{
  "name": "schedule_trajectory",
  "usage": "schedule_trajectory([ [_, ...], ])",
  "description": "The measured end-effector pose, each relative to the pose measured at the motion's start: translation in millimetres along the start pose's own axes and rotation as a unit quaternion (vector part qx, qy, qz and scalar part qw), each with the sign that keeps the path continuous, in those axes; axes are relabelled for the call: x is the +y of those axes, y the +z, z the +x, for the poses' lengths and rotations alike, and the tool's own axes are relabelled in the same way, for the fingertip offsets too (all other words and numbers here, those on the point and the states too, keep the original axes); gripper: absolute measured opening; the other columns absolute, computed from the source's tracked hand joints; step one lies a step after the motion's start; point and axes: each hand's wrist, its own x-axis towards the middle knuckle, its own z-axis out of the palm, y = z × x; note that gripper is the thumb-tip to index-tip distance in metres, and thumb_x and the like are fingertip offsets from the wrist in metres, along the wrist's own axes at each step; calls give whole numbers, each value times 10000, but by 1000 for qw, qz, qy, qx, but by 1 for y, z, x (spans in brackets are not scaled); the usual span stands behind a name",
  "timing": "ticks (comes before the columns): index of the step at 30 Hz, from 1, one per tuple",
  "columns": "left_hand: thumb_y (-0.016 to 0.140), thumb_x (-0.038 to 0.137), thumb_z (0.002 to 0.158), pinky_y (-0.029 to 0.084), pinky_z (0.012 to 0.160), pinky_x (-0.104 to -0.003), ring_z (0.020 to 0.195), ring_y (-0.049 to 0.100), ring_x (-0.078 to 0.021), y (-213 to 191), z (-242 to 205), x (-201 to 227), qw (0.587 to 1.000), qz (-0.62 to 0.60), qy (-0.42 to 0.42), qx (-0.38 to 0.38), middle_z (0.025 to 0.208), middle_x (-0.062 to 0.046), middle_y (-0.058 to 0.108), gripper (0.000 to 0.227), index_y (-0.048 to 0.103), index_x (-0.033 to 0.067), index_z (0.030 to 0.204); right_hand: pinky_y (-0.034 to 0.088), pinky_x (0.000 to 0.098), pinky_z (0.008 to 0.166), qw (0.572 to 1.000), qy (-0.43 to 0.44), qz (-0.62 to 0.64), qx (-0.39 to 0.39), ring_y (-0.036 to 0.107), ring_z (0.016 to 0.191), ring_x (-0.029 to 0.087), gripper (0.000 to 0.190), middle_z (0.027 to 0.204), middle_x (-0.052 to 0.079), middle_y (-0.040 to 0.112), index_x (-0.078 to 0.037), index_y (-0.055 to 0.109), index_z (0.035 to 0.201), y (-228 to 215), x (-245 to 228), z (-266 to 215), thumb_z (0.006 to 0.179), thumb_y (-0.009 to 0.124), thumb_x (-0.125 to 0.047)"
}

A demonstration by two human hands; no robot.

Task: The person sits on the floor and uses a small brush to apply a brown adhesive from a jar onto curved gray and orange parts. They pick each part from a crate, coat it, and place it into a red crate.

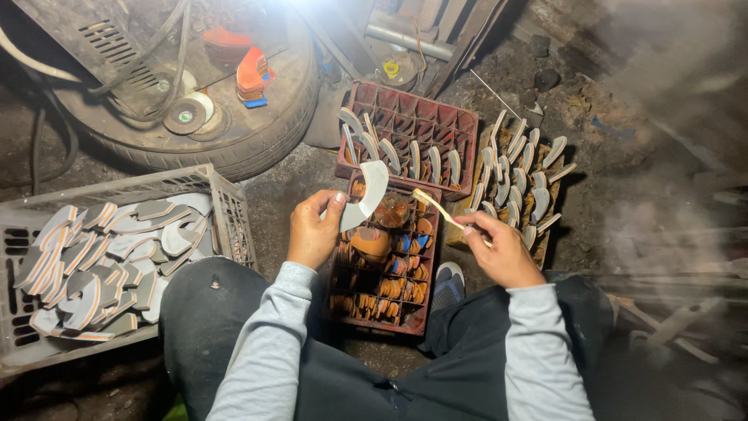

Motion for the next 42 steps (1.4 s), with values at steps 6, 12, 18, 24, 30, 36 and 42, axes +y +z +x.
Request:
schedule_trajectory([
  [6, 636, 274, 993, 556, 733, -333, 793, 724, -164, 10, -5, 2, 999, -1, -34, -25, 872, -111, 788, 265, 755, 38, 1022, 548, 333, 732, 976, -200, 40, 71, 704, 836, 190, 235, 962, 81, 724, -62, 722, 1151, 22, -25, -11, 939, 619, -65],
  [12, 632, 265, 1004, 554, 744, -326, 802, 714, -139, 10, -4, 5, 999, -3, -13, -31, 865, -104, 787, 276, 754, 18, 1011, 538, 364, 709, 975, -205, 11, 85, 692, 798, 249, 217, 899, 109, 692, -53, 731, 1117, 36, -33, -6, 924, 632, -54],
  [18, 619, 275, 996, 544, 642, -360, 682, 685, -181, 8, -4, 12, 994, -22, -101, -36, 825, -104, 770, 279, 749, 30, 1021, 528, 360, 654, 982, -182, 9, 58, 687, 733, 246, 235, 875, 103, 696, -53, 746, 1089, 25, -35, -8, 883, 634, -38],
  [24, 637, 265, 1002, 554, 720, -328, 775, 714, -147, 12, -7, 11, 999, -15, -8, -34, 835, -110, 782, 278, 747, 11, 983, 519, 354, 687, 970, -226, 5, 90, 672, 779, 250, 218, 877, 114, 693, -33, 750, 1098, 24, -38, -8, 903, 653, -38],
  [30, 633, 264, 996, 552, 720, -326, 764, 721, -147, 10, -5, 8, 1000, 0, -11, -26, 843, -105, 779, 272, 748, 18, 991, 513, 362, 655, 981, -180, -6, 70, 668, 722, 254, 219, 839, 113, 691, -48, 766, 1073, 16, -41, -7, 882, 661, -49],
  [36, 626, 264, 1001, 556, 726, -328, 775, 713, -149, 12, -6, 12, 999, -11, -11, -42, 840, -103, 781, 275, 749, 18, 987, 523, 346, 687, 973, -223, 3, 63, 675, 763, 234, 216, 866, 99, 685, -37, 749, 1075, 19, -37, -7, 878, 659, -35],
  [42, 629, 260, 1002, 555, 734, -327, 784, 716, -145, 12, -7, 12, 999, -6, -11, -33, 846, -107, 779, 277, 745, 9, 998, 507, 358, 654, 981, -184, -22, 61, 659, 709, 236, 220, 800, 96, 669, -57, 768, 1078, 8, -35, -7, 881, 671, -52],
])
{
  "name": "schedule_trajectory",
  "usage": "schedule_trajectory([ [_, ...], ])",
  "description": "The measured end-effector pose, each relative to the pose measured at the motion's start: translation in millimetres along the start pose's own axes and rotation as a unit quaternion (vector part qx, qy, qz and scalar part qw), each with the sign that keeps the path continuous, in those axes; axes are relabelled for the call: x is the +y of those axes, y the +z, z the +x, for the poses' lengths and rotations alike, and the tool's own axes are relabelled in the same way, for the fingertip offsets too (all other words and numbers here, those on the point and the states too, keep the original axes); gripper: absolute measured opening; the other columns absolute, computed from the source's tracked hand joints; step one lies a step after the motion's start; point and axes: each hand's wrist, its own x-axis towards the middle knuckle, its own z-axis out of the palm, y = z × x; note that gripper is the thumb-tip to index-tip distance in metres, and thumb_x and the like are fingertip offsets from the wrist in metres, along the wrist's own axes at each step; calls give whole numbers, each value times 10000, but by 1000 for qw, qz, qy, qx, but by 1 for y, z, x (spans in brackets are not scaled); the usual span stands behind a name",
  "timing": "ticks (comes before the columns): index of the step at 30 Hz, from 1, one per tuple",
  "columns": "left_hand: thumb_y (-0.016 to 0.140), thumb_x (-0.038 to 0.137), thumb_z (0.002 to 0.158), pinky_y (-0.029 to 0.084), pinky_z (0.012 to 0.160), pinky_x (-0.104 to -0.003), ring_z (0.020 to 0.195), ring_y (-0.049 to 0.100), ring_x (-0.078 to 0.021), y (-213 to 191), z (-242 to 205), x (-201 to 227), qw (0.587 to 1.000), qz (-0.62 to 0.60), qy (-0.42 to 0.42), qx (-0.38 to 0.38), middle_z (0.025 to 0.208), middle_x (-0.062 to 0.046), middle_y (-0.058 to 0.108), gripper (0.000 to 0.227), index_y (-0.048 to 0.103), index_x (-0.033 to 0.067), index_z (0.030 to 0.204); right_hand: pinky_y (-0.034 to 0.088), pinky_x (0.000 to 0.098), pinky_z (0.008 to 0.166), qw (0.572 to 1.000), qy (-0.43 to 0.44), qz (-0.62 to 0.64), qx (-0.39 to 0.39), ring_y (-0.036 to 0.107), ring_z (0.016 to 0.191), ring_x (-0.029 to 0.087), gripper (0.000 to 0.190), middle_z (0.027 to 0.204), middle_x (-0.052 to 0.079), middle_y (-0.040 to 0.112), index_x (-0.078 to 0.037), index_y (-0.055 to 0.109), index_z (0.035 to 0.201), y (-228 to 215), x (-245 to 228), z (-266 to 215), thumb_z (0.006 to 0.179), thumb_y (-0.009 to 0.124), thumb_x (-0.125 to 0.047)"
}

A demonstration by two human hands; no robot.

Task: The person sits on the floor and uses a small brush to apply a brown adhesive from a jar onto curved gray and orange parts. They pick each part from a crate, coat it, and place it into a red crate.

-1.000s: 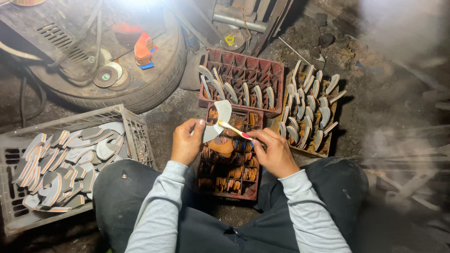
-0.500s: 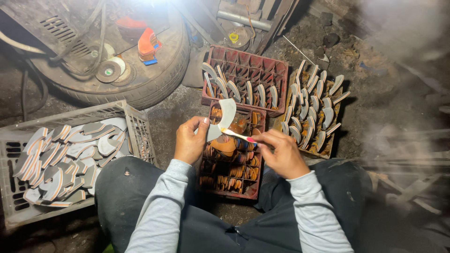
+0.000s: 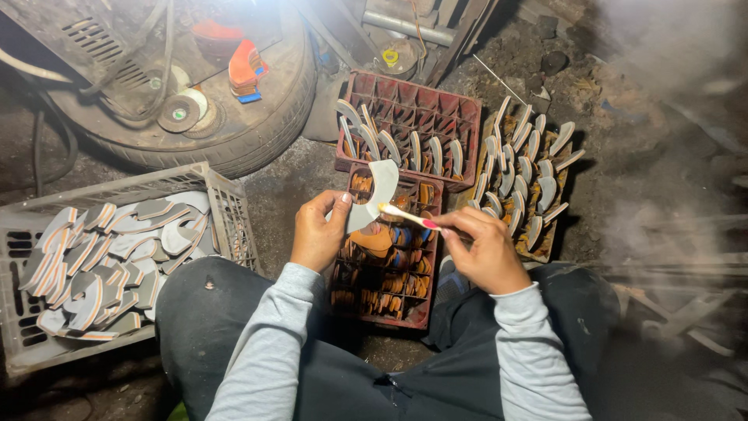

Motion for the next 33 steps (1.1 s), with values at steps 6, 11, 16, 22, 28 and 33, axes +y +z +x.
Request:
schedule_trajectory([
  [6, 628, 262, 1004, 558, 748, -320, 801, 718, -144, 1, 1, 0, 1000, -8, 0, 1, 870, -97, 787, 277, 744, 11, 1006, 513, 350, 666, 1000, -24, 18, -3, 664, 747, 236, 220, 856, 99, 677, -41, 749, 1073, 8, -2, 0, 877, 652, -42],
  [11, 638, 258, 1002, 557, 754, -321, 809, 721, -150, 1, 0, -4, 1000, -5, 4, 8, 865, -106, 784, 275, 746, 5, 998, 501, 360, 628, 1000, 10, 2, -3, 651, 686, 234, 213, 808, 89, 671, -58, 759, 1054, 0, -2, -1, 870, 652, -59],
  [16, 635, 254, 1006, 557, 753, -313, 811, 712, -132, 3, 1, -6, 1000, -19, 3, 4, 878, -95, 790, 270, 746, 8, 1006, 494, 348, 652, 998, -47, 30, 8, 628, 718, 226, 223, 821, 100, 643, -41, 748, 1086, 8, -2, 2, 880, 667, -64],
  [22, 633, 254, 1005, 550, 736, -304, 786, 693, -116, 3, 1, -7, 1000, -15, -5, 5, 868, -89, 791, 277, 748, 2, 1011, 456, 348, 582, 1000, 21, -12, 19, 607, 645, 219, 221, 783, 72, 671, -77, 781, 1053, -9, 7, 1, 867, 665, -50],
  [28, 626, 238, 1020, 547, 794, -288, 859, 675, -105, 4, -4, -4, 997, -64, 18, -50, 901, -71, 780, 275, 745, -10, 1033, 482, 377, 622, 996, 86, 11, 5, 637, 670, 250, 226, 783, 88, 685, -101, 795, 1070, 10, 23, 6, 896, 659, -54],
  [33, 631, 248, 1023, 532, 761, -249, 835, 648, -73, -7, -4, 4, 985, -82, 38, -146, 891, -35, 761, 272, 751, 5, 1041, 535, 326, 765, 993, 32, 40, 106, 704, 871, 221, 179, 943, 107, 728, -39, 748, 1066, -7, 52, 12, 907, 667, -37],
])
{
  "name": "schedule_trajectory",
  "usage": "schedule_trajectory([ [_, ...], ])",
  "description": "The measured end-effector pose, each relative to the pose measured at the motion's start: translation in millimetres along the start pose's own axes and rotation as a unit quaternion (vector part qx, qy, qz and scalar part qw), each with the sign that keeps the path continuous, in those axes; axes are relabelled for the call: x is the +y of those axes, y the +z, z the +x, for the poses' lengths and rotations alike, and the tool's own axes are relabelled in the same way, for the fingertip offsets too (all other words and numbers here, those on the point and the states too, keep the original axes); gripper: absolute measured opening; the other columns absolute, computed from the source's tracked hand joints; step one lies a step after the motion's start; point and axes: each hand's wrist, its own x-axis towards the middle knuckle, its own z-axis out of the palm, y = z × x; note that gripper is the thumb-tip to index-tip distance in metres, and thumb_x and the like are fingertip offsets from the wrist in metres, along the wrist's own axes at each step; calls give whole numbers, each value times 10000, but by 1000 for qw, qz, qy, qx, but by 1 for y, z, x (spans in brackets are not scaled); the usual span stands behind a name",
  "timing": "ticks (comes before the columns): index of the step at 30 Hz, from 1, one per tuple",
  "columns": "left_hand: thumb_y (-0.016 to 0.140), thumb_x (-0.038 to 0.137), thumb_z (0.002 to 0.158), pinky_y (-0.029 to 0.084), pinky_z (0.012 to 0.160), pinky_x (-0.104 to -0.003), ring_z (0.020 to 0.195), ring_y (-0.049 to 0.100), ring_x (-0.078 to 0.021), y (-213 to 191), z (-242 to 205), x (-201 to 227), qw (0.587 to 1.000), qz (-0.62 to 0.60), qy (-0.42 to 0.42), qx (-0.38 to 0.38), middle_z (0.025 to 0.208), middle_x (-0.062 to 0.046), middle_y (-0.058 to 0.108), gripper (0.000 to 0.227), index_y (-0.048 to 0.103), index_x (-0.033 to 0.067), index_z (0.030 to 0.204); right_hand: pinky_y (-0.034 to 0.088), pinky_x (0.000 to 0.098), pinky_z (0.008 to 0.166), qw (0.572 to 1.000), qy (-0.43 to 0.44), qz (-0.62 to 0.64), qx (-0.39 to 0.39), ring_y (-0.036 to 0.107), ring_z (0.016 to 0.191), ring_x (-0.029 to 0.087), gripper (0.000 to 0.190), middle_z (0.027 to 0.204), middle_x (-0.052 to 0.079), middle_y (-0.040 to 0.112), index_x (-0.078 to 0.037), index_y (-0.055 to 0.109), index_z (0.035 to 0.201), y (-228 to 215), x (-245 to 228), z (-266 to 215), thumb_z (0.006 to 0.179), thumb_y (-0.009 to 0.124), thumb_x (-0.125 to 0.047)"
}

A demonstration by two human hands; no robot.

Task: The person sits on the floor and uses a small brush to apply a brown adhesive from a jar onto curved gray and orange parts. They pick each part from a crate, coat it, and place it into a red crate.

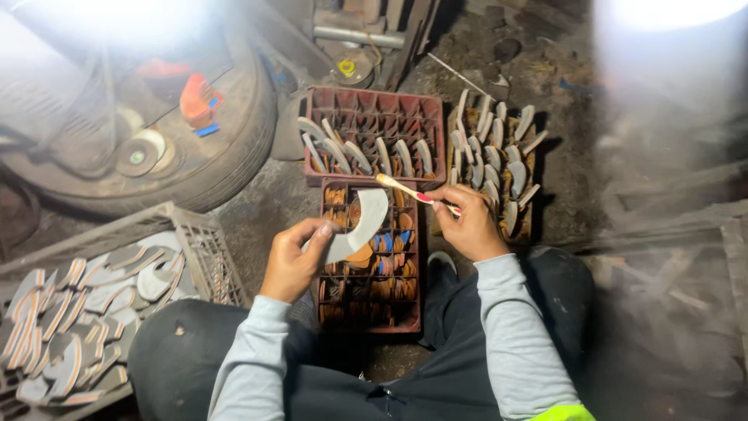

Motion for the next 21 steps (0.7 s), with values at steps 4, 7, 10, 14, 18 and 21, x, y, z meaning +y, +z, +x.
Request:
schedule_trajectory([
  [4, 619, 279, 1019, 411, 511, -235, 607, 519, -57, -4, -1, 3, 993, -32, -112, -2, 771, -17, 682, 299, 786, 33, 1051, 537, 296, 746, 995, 40, 85, 25, 698, 886, 203, 195, 1024, 113, 743, -32, 728, 1104, -1, 9, -5, 938, 624, -28],
  [7, 626, 282, 1009, 427, 457, -233, 545, 529, -59, -3, 0, 3, 989, -76, -129, 13, 756, -24, 666, 301, 766, 29, 1090, 615, 288, 830, 995, -32, 95, -19, 721, 918, 174, 197, 990, 110, 734, -44, 727, 1106, 12, 14, -9, 960, 594, -56],
  [10, 597, 260, 1024, 449, 456, -251, 587, 608, -99, -13, -2, 8, 974, -154, -156, 53, 831, -68, 716, 318, 717, -5, 1153, 543, 328, 744, 996, -31, -63, 60, 669, 831, 165, 206, 937, 93, 715, -43, 709, 1155, 17, 30, -6, 1024, 566, -113],
  [14, 606, 243, 1047, 522, 610, -252, 734, 658, -144, -29, -2, 16, 932, -348, -79, 59, 1001, -92, 707, 395, 600, 2, 1360, 389, 310, 559, 987, 97, 75, 105, 466, 609, 129, 264, 696, 16, 509, -63, 677, 1158, 16, 51, 5, 1097, 483, -231],
  [18, 641, 197, 959, 577, 841, -299, 982, 695, -175, -15, -2, 10, 931, -351, -99, 33, 1150, -85, 688, 517, 494, 20, 1422, 406, 233, 468, 970, 44, 225, 81, 470, 555, 42, 280, 691, -58, 544, -83, 615, 900, 44, 39, -2, 1037, 603, -327],
  [21, 667, 173, 950, 567, 884, -285, 1019, 694, -179, 14, -4, -7, 930, -344, -128, 1, 1148, -124, 694, 507, 494, 9, 1397, 443, 261, 489, 953, 76, 293, -16, 541, 562, 54, 197, 737, -18, 638, -57, 674, 1034, 80, 14, -21, 960, 720, -234],
])
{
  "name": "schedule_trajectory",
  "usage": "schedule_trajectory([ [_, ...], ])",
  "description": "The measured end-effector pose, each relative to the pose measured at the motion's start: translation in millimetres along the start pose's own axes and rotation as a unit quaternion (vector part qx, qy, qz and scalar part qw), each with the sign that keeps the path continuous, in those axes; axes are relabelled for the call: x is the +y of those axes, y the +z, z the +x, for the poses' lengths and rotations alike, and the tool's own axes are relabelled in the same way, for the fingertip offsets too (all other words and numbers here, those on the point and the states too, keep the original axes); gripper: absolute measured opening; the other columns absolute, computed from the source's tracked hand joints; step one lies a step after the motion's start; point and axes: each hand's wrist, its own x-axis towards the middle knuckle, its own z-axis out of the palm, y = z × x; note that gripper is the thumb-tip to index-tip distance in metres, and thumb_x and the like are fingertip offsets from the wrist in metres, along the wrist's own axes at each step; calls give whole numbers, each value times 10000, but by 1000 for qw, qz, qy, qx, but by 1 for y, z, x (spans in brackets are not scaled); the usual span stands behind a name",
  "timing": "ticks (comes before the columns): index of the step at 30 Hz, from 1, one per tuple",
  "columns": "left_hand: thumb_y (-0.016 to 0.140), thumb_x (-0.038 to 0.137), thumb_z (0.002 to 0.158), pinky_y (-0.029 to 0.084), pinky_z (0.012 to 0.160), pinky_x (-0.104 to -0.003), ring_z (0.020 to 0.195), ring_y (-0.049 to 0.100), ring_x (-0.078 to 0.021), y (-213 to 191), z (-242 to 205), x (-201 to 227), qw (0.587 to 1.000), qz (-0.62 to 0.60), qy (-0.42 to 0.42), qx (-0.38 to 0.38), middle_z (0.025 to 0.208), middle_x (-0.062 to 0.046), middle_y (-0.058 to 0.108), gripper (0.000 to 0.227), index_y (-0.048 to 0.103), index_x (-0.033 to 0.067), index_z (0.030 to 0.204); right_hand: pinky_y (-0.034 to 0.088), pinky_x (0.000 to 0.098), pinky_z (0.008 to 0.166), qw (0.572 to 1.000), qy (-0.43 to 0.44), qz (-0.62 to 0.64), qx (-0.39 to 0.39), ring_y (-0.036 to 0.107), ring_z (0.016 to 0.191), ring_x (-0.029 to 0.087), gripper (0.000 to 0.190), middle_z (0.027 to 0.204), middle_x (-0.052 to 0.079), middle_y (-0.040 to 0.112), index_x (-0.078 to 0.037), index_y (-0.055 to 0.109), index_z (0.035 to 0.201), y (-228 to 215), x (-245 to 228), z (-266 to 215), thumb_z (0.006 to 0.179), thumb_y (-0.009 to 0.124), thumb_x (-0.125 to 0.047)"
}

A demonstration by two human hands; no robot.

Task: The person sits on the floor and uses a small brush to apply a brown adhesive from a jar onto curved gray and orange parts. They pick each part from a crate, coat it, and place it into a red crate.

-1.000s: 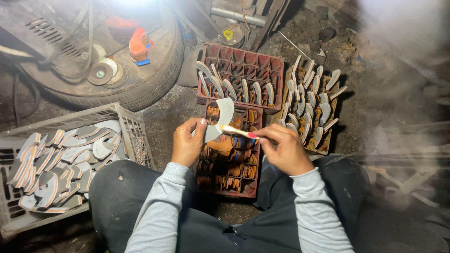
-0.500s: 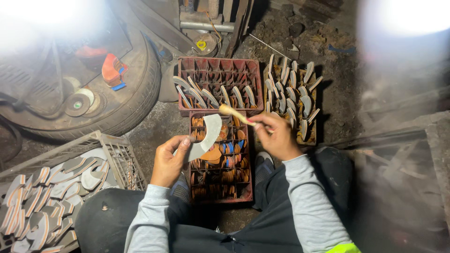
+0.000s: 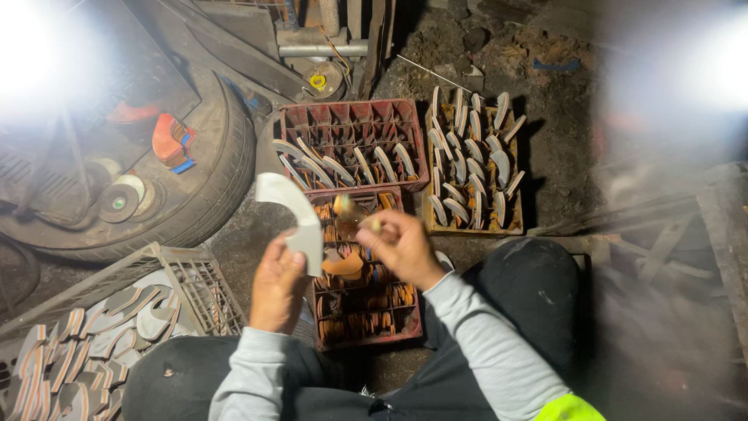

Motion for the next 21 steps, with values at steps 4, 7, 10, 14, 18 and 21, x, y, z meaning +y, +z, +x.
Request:
schedule_trajectory([
  [4, 686, 125, 991, 483, 764, -237, 920, 604, -131, 0, 0, -35, 1000, 9, -20, -3, 1143, -122, 689, 444, 533, 9, 1392, 484, 239, 688, 990, 59, 123, -38, 604, 804, 37, 259, 914, 22, 705, -17, 666, 1126, 34, 2, -9, 916, 783, -113],
  [7, 697, 87, 962, 484, 748, -247, 902, 565, -106, -3, -3, -44, 998, 50, -23, 30, 1128, -54, 626, 423, 571, 18, 1360, 513, 227, 844, 993, 73, 93, -18, 631, 909, 41, 250, 956, 10, 704, -29, 634, 1084, 37, 6, -5, 901, 780, -119],
  [10, 691, 78, 922, 532, 802, -264, 960, 616, -117, -4, 0, -44, 998, 23, -50, 39, 1176, -61, 644, 421, 563, 31, 1320, 533, 257, 862, 991, 76, 90, -60, 630, 937, 62, 176, 977, 20, 702, -21, 675, 1039, 34, 14, -2, 922, 766, -117],
  [14, 707, 101, 905, 558, 833, -278, 1005, 636, -127, -5, 9, -44, 994, 68, -76, 42, 1206, -68, 643, 508, 556, 56, 1388, 545, 263, 861, 996, 61, 45, -47, 638, 914, 75, 140, 933, 16, 699, -15, 682, 990, 24, 26, 8, 922, 761, -109],
  [18, 694, 178, 905, 582, 780, -279, 1028, 669, -134, -13, 25, -49, 977, 183, -68, 85, 1225, -61, 664, 531, 529, 107, 1404, 564, 269, 745, 995, 46, -75, 54, 659, 824, 95, 118, 859, 26, 701, -29, 670, 910, 2, 43, 55, 890, 755, -108],
  [21, 697, 212, 905, 571, 686, -274, 972, 670, -137, -19, 25, -55, 962, 244, -77, 93, 1191, -51, 683, 502, 575, 88, 1376, 476, 355, 605, 976, 39, -138, 162, 614, 647, 242, 178, 739, 153, 662, -6, 628, 879, -2, 68, 105, 882, 776, -104],
])
